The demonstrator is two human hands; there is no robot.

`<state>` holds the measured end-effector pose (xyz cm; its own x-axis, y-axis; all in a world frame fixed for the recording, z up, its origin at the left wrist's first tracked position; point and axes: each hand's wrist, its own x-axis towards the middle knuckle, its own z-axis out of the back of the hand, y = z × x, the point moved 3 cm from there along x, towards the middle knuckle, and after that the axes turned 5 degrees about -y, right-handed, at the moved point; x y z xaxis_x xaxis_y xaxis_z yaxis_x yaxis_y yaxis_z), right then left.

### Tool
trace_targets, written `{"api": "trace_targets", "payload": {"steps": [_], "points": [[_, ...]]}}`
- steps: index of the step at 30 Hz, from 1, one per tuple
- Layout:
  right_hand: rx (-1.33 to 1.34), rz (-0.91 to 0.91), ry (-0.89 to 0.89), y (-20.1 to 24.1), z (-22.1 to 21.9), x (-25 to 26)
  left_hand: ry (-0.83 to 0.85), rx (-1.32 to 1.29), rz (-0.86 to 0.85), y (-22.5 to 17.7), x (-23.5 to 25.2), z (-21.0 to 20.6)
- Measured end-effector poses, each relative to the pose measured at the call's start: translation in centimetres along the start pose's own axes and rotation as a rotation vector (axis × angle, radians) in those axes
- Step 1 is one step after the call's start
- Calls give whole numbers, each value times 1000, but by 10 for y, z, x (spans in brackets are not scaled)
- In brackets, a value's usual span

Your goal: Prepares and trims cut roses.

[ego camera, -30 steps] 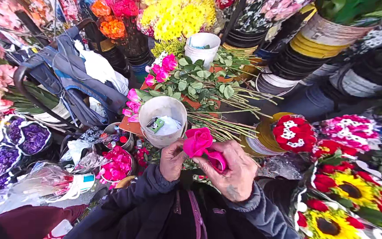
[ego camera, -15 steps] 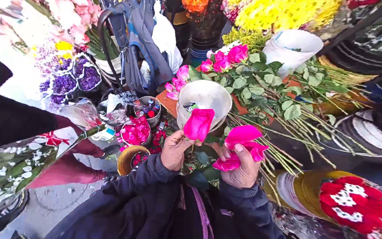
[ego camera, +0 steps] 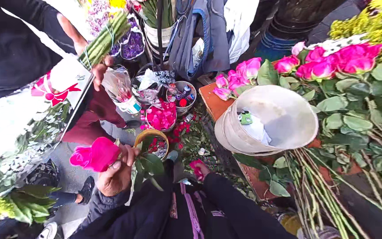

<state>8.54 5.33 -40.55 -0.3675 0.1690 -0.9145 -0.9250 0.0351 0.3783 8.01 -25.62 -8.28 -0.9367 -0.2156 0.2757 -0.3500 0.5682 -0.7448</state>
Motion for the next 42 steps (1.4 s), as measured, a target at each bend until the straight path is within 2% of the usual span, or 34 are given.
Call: {"api": "trace_targets", "payload": {"steps": [3, 5, 7, 9, 11, 14, 15, 16, 17, 18, 19, 21, 23, 24, 26, 29, 31, 34, 36, 38, 40, 42], "points": [[221, 115, 148, 85, -66, 6, -26, 117, -65, -7, -13, 5], [320, 152, 159, 134, -93, 14, -29, 151, -87, -4, -13, 3], [239, 196, 149, 161, -105, 10, -26, 160, -106, 3, -11, 0], [69, 288, 226, 170, -104, -28, -38, 187, -117, 14, -8, 0], [-81, 502, 367, 172, -83, -96, -74, 260, -83, 29, -5, -1], [-67, 1028, 499, 189, -20, -204, -133, 340, 8, 52, 4, -6], [-106, 1231, 458, 205, 7, -233, -128, 341, 36, 59, 8, -9], [-231, 1414, 337, 225, 35, -256, -109, 330, 55, 65, 12, -13], [-456, 1538, 133, 248, 62, -271, -73, 318, 73, 71, 17, -18], [-769, 1556, -74, 270, 85, -277, -43, 305, 87, 77, 22, -23], [-1104, 1435, -176, 289, 101, -274, -19, 293, 104, 83, 25, -28], [-1633, 945, -168, 310, 115, -244, 35, 288, 134, 93, 30, -42], [-1899, 535, -110, 303, 112, -210, 121, 320, 150, 99, 34, -55], [-1965, 447, -79, 295, 109, -200, 174, 335, 146, 102, 36, -60], [-2000, 490, -46, 294, 101, -198, 225, 344, 136, 107, 39, -62], [-1973, 687, -13, 296, 91, -212, 214, 350, 136, 110, 42, -63], [-1961, 732, -29, 297, 100, -185, 219, 336, 142, 110, 43, -67], [-2031, 657, 0, 298, 108, -173, 251, 310, 146, 109, 42, -74], [-2093, 575, 26, 291, 105, -191, 296, 321, 134, 107, 42, -77], [-2148, 525, -18, 283, 91, -231, 325, 332, 119, 105, 42, -80], [-2131, 547, -84, 283, 86, -246, 327, 318, 133, 105, 43, -84], [-1989, 650, -203, 299, 102, -218, 331, 298, 168, 105, 43, -85]]}}
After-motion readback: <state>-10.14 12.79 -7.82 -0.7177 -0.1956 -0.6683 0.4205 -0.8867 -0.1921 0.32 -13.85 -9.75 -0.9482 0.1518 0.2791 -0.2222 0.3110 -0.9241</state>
